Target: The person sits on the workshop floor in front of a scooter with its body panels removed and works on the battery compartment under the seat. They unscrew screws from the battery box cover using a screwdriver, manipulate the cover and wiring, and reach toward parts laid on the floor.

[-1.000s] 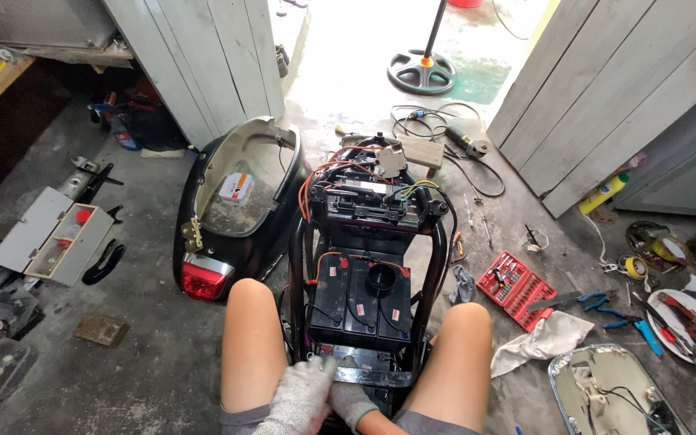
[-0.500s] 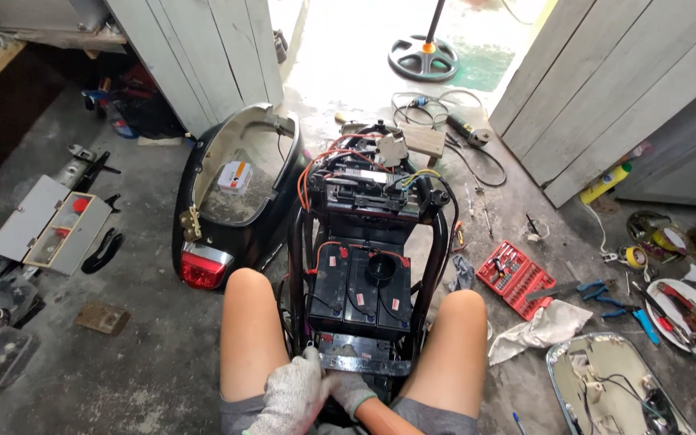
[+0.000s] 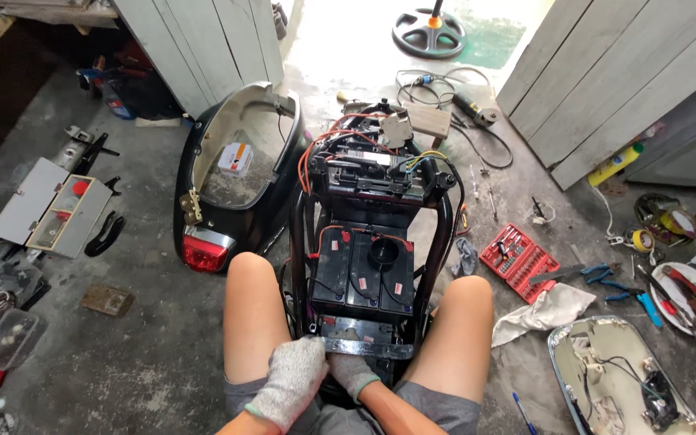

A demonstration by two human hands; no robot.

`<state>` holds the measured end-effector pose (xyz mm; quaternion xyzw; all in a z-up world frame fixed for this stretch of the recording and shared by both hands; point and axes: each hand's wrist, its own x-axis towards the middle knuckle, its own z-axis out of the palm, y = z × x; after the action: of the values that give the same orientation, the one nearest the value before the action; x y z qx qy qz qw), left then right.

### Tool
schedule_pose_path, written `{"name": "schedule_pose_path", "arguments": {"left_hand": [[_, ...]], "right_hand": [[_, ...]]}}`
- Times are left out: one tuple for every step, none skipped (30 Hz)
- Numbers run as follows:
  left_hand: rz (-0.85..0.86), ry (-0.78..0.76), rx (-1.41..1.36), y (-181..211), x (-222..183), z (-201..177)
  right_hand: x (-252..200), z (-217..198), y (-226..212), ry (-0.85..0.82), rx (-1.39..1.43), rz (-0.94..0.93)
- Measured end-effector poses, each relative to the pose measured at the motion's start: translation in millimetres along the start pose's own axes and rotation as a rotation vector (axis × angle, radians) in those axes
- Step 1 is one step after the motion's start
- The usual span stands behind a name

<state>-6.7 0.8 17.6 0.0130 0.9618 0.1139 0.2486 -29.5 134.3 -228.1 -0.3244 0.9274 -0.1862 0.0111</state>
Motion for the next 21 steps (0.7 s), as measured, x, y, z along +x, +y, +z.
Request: {"name": "schedule_pose_path", "arguments": {"left_hand": [[0.123, 0.067, 0.085, -9, 9, 16], [0.122, 0.063, 0.087, -7, 4, 8], [0.156, 0.069, 0.084, -6, -1, 1], [0.191, 0.076, 0.081, -4, -5, -7], [0.191, 0.073, 0.083, 1, -10, -16], [0.083, 0.038, 0.021, 6, -15, -25], [-0.025, 0.004, -0.039, 10, -19, -34], [-0.026, -0.002, -0.04, 5, -17, -31], [-0.036, 0.004, -0.146, 0, -13, -28], [-0.048, 0.006, -0.255, -4, -12, -24], [-0.051, -0.004, -0.257, -4, -18, -37], [-0.144, -0.116, -0.501, -4, -24, -48], [-0.239, -0.229, -0.744, -4, -29, -60], [-0.243, -0.241, -0.738, -8, -29, -51], [-0.342, -0.275, -0.976, -11, -29, -42], [-0.442, -0.307, -1.217, -14, -28, -31], [-0.448, -0.319, -1.213, -23, -19, -8], [-0.656, -0.423, -1.542, -31, -14, 17], [-0.875, -0.521, -1.867, -39, -10, 42], [-0.901, -0.531, -1.869, -45, -7, 48], [-0.921, -0.577, -2.013, -51, -4, 54]], "right_hand": [[0, 2, 0, 0.004, -0.024, -0.005], [0, -1, -1, 0.002, -0.02, -0.004], [0, -3, -3, 0.021, 0.024, 0.004], [-1, -7, -4, 0.041, 0.067, 0.013], [0, -10, -4, 0.04, 0.07, 0.016], [0, -14, -5, 0.08, 0.059, -0.015], [0, -17, -6, 0.12, 0.048, -0.045], [1, -14, -6, 0.115, 0.052, -0.043], [2, -10, -5, 0.029, 0.04, -0.019], [0, -7, -5, -0.062, 0.029, 0.005], [2, -11, -8, -0.07, 0.034, 0.007], [4, -14, -11, -0.1, -0.019, 0.026], [5, -17, -14, -0.13, -0.073, 0.044], [4, -21, -18, -0.135, -0.064, 0.052], [4, -24, -21, -0.077, -0.071, 0.049], [2, -28, -21, -0.02, -0.081, 0.046], [4, -33, -22, -0.028, -0.075, 0.056], [1, -38, -25, 0.016, -0.031, 0.046], [-1, -43, -28, 0.06, 0.012, 0.037], [-2, -39, -27, 0.039, 0.025, 0.041], [-2, -34, -25, -0.016, 0.011, 0.071]]}}
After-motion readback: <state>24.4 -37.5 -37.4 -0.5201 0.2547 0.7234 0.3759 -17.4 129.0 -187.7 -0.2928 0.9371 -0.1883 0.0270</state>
